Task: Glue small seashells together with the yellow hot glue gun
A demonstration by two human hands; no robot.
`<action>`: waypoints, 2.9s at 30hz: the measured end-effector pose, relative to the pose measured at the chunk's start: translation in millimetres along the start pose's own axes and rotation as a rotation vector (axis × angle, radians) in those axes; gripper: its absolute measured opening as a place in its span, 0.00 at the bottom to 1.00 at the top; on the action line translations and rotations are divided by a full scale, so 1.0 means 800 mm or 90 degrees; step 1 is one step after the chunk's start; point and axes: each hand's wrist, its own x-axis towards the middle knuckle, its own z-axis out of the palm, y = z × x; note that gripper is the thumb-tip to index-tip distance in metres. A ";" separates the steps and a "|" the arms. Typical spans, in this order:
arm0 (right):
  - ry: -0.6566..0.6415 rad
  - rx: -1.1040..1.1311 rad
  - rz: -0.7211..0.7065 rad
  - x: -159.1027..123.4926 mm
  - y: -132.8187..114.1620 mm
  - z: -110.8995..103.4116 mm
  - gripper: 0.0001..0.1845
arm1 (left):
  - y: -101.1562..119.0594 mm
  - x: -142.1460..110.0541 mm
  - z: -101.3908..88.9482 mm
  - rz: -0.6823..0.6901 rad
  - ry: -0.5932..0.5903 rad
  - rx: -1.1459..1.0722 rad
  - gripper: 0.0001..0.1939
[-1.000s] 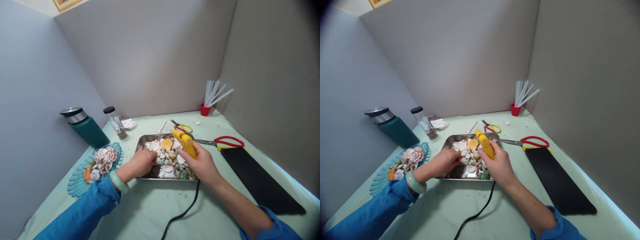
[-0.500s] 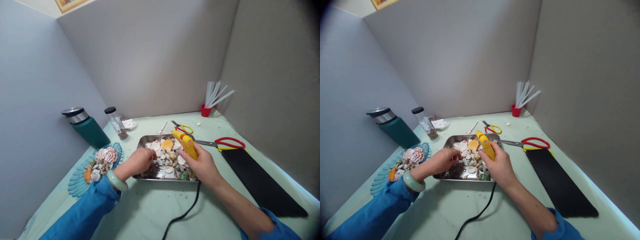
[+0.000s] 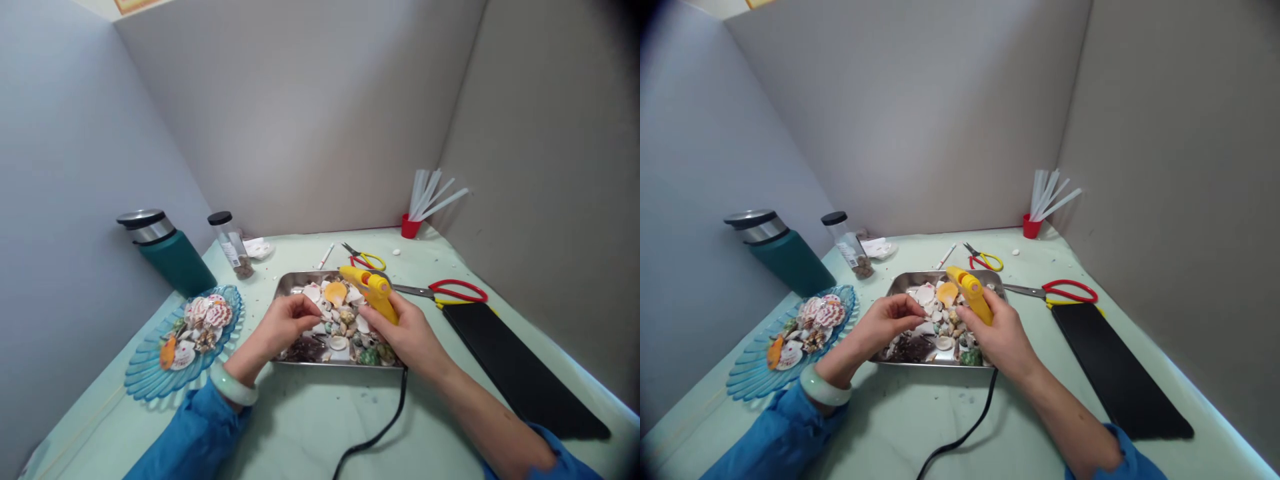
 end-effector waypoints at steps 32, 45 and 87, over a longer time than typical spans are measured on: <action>-0.057 0.138 0.138 0.008 -0.013 0.063 0.17 | -0.008 -0.021 -0.003 0.233 0.093 0.154 0.08; -0.051 0.030 0.033 0.001 -0.011 0.028 0.18 | -0.016 -0.013 -0.018 0.147 0.185 0.154 0.07; -0.098 -0.499 -0.479 -0.012 0.006 0.026 0.09 | -0.032 -0.006 -0.019 0.077 0.209 -0.010 0.09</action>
